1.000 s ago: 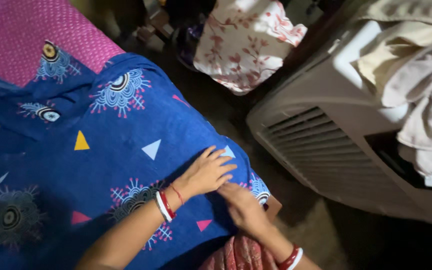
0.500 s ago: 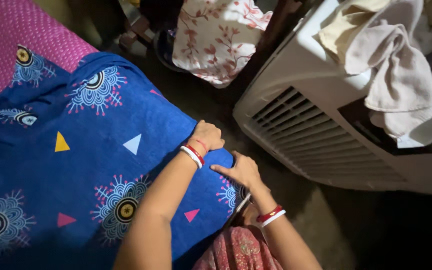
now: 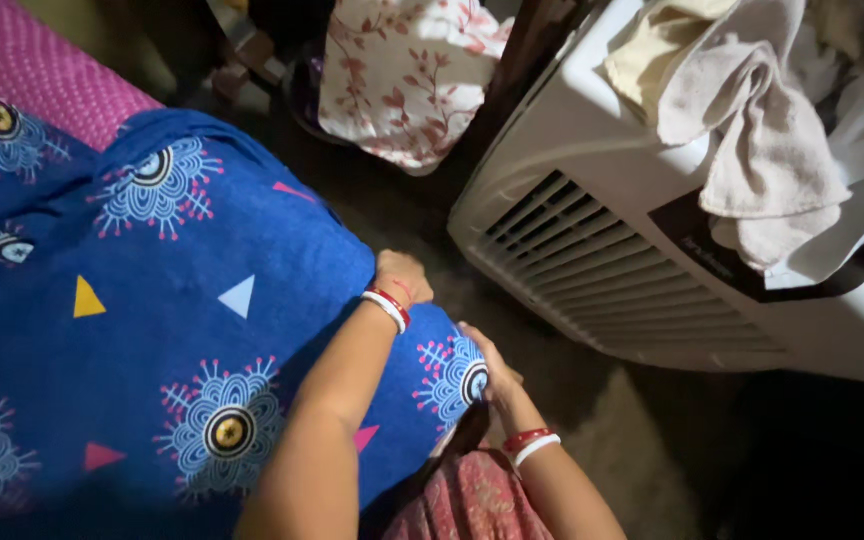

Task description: The person folds several pieces of clothing including a pink top and a yellow garment by hand, then places items into a red basket and proceeds to arrange pillows and smooth out a blue patterned bedsheet on a bed.

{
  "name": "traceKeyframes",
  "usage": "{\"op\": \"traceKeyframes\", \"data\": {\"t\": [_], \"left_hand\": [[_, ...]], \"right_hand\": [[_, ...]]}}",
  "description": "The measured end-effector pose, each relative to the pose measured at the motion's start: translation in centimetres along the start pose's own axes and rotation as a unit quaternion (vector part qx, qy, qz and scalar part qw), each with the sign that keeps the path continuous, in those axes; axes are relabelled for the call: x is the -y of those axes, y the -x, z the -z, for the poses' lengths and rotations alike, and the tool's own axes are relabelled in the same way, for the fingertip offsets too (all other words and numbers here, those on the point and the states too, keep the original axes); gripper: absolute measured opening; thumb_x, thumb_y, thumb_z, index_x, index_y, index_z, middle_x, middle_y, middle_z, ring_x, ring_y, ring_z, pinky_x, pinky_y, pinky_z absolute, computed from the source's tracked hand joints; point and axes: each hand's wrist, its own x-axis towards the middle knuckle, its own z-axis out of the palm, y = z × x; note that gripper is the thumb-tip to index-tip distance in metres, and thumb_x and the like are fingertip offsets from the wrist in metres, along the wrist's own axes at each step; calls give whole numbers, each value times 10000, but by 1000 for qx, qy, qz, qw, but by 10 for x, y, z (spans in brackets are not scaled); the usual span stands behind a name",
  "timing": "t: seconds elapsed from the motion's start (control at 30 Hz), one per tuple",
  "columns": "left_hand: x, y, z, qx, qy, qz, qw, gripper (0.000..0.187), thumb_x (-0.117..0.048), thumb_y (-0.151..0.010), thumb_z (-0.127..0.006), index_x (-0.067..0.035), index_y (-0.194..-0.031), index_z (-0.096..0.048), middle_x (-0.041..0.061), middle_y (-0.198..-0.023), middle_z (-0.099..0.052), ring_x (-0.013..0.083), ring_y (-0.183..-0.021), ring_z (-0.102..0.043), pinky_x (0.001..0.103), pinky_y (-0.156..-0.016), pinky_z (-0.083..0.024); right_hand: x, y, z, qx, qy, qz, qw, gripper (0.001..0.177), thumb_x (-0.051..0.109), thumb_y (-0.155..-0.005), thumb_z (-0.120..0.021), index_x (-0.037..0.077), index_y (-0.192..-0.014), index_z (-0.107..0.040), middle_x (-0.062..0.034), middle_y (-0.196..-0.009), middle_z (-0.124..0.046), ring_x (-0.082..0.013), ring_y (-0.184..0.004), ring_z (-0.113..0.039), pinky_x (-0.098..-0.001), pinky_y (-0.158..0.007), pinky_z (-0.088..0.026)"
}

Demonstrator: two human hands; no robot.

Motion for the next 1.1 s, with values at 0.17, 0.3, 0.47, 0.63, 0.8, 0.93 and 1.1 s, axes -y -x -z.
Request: {"op": "traceKeyframes", "data": {"t": [0.17, 0.3, 0.47, 0.63, 0.8, 0.93, 1.1], "left_hand": [[-18, 67, 1, -223, 77, -105, 966, 449, -513, -988, -580, -160, -858, -823, 113, -905, -783, 290, -843, -744, 426, -750, -543], [-40, 114, 3, -284, 84, -173, 939, 525, -609, -880, -584, -146, -809, -820, 130, -837, -754, 297, -871, -688, 445, -855, -473], [-61, 111, -3, -265, 74, -125, 953, 547, -587, -927, -546, -118, -831, -812, 135, -869, -742, 297, -907, -660, 452, -889, -421], [-64, 106, -16, -358, 99, -117, 921, 495, -468, -992, -541, -89, -798, -794, 134, -852, -743, 300, -891, -665, 458, -934, -427], [-70, 133, -8, -417, 83, -8, 905, 403, -396, -956, -536, -71, -1004, -768, 187, -1270, -666, 365, -1317, -524, 595, -1185, -210], [-96, 180, -25, -435, 128, 118, 883, 584, -440, -924, -535, -80, -1376, -618, 231, -1519, -443, 399, -1445, -319, 609, -1200, -99], [-138, 270, -110, -464, 188, 32, 865, 624, -180, -878, -601, -117, -1495, -538, 170, -1624, -361, 368, -1529, -265, 578, -1237, -129]], "right_hand": [[-32, 47, 59, -155, 157, 420, 880, 318, 220, -1011, -570, -18, -1151, -729, -103, -1034, -766, -195, -937, -706, -327, -814, -565], [-50, 90, 66, -125, 83, 389, 909, 449, 324, -1084, -620, -59, -1305, -700, -124, -1015, -638, -243, -889, -583, -448, -765, -527], [-51, 58, -2, 66, -80, 146, 984, 705, 584, -908, -601, 103, -1415, -510, -92, -1342, -624, -281, -1207, -599, -529, -1071, -447], [-42, 56, 6, 155, -173, 98, 968, 726, 618, -908, -593, 63, -1374, -553, -114, -1341, -649, -291, -1225, -616, -492, -1088, -445], [-53, 25, 14, 111, -107, 86, 984, 622, 596, -987, -602, 87, -1343, -578, -104, -1291, -643, -291, -1187, -591, -464, -1067, -462], [-73, -5, 9, -63, 81, 287, 952, 657, 558, -1009, -487, 0, -1320, -641, -109, -1254, -715, -233, -1132, -659, -341, -956, -517], [-115, 18, 40, -130, 250, 436, 854, 548, 411, -1044, -563, -66, -1306, -624, -159, -1205, -705, -227, -1065, -658, -334, -911, -532]]}}
